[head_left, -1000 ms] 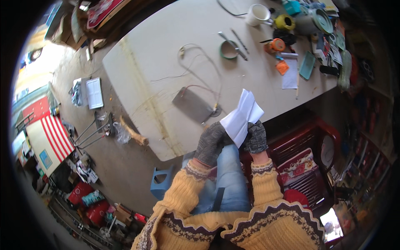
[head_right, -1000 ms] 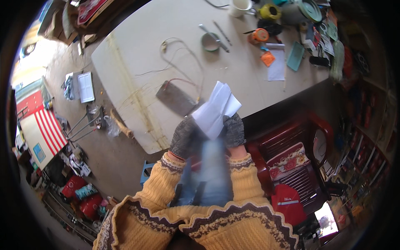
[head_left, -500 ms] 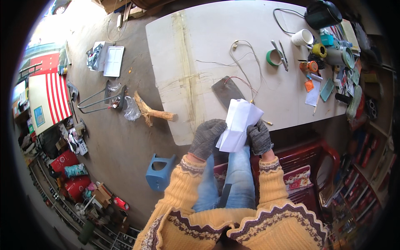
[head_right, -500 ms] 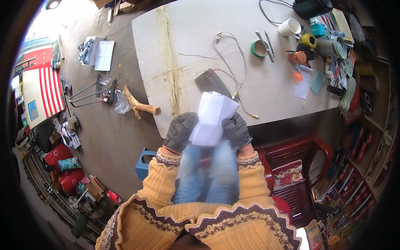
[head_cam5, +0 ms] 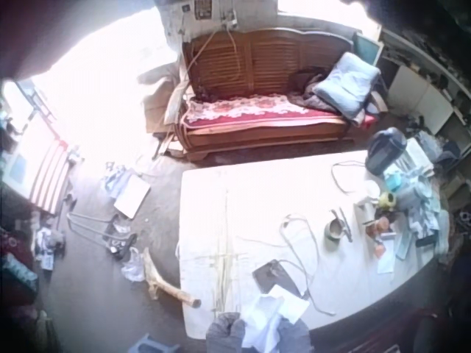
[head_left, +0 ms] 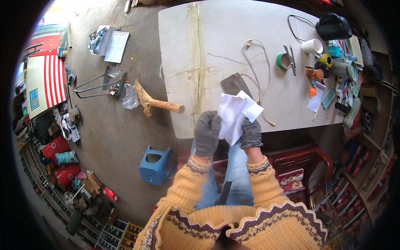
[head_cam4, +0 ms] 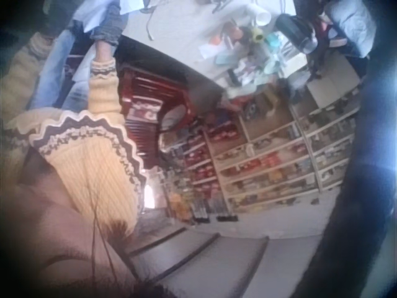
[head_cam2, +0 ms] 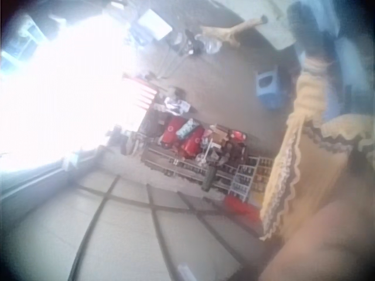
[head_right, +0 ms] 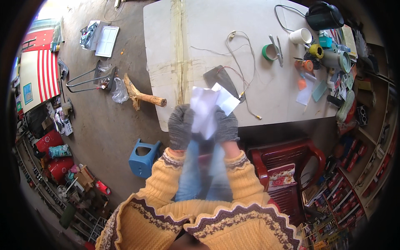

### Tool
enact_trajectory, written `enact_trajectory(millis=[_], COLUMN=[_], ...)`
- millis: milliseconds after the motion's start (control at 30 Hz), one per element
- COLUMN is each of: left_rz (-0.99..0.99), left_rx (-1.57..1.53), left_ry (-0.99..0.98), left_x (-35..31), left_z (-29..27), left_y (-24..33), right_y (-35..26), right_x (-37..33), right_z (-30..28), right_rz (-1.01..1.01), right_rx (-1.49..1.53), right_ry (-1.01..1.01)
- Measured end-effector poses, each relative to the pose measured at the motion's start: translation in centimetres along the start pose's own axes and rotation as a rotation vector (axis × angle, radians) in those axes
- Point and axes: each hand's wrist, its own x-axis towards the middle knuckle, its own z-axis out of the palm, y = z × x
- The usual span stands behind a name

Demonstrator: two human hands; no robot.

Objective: The person sweeps debris into a dustpan using a broom, then empties the dustpan into a plastic bag inside a bucket. They also wipe a table surface with a cloth and pick up scattered papers, placing them on the table.

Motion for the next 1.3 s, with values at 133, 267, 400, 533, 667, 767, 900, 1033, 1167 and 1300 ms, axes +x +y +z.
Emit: enact_trajectory(millis=[133,267,400,533,667,767,900,1033,1167,1300], left_rz=[0.082,0.045,0.259,0.506,0.486,0.338,0.204,0.028,-0.084,-0.033], left_rx=[0.126,-0.142,0.055,0.516,0.519,0.493,0.559,0.599,0.68,0.844], left_ry=[0.126,-0.056,-0.579,-0.803,-0.686,-0.644,-0.614,-0.511,-0.442,-0.479], left_x=[1.0,0.5,-0.2,-1.4,-2.3,-2.2,-2.0,-2.9,-3.8,-4.4], left_z=[-0.9,0.7,4.9,9.3,12.3,13.0,12.1,9.9,7.2,3.8], left_y=[0.2,0.0,0.4,0.5,-1.1,-2.8,-5.5,-8.5,-10.8,-12.8], right_y=[2.0,3.2,3.7,6.8,16.3,27.2,40.5,47.1,44.7,33.7], right_x=[0.0,0.0,0.1,-1.3,-1.5,-1.1,3.0,6.1,5.8,4.4], right_z=[-0.2,-0.3,-1.1,-3.8,-6.9,-10.6,-18.0,-21.0,-13.6,-2.5], right_rz=[-0.048,-0.135,-0.208,-1.944,-1.956,-1.689,-0.948,-1.176,-1.966,-2.228], right_rx=[0.008,-0.515,-2.786,-4.067,-3.387,-3.208,-3.303,-3.453,-3.328,-3.537], right_ry=[0.159,0.352,0.665,-0.697,-1.256,-1.618,-1.881,-1.489,-1.882,-1.363])
